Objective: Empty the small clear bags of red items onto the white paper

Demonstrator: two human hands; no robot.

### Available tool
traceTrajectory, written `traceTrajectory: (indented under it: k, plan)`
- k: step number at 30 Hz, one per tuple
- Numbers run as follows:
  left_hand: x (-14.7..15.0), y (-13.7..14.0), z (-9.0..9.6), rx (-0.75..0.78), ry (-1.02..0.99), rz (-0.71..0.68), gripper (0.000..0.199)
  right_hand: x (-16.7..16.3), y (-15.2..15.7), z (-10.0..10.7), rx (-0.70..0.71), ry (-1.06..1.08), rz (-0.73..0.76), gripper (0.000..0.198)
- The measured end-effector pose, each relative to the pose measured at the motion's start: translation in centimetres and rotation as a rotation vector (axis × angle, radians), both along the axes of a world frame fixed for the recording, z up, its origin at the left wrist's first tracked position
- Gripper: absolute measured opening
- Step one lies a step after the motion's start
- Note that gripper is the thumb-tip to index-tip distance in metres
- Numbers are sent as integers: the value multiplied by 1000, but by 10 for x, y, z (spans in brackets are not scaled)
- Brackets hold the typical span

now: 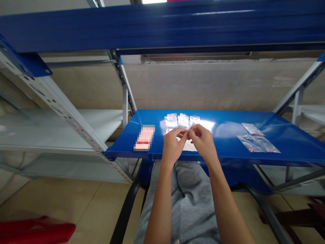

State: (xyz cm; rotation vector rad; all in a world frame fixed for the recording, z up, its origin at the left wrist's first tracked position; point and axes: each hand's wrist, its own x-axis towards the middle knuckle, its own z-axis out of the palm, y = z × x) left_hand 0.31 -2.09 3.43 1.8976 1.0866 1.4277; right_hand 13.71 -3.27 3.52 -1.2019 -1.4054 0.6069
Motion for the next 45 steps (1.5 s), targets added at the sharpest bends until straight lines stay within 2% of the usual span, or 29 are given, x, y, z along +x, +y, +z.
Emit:
traceTrajectory:
  k: [5,12,17,23,27,31,35,40,43,45]
  plan:
    - [2,0,-1,-29,21,15,16,2,0,0,-44,-105,12,23]
    - [1,-1,-1,32,166,108,16,3,0,2,23,-231,-20,22]
    - [2,1,-2,54,221,132,17,3,0,2,10,-274,-31,26]
    - [-2,3,-3,41,242,305,18,-9,-7,8,-5,-286,-111,24]
    - [-5,-1,1,28,185,212,8,-12,-10,11,-2,-297,-155,25]
    - [-2,-3,2,27,144,80,25,-7,-8,11,-7,-304,-93,25]
    - [0,-3,1,3,92,81,27,-3,-6,8,4,-340,-110,26]
    - [-8,-2,-1,-6,64,91,11,2,-5,4,-27,-447,-279,27]
    - [-10,-2,0,64,151,86,23,1,-5,3,-22,-446,-299,28]
    - [-9,-1,0,106,191,86,30,0,-5,5,-7,-407,-235,27]
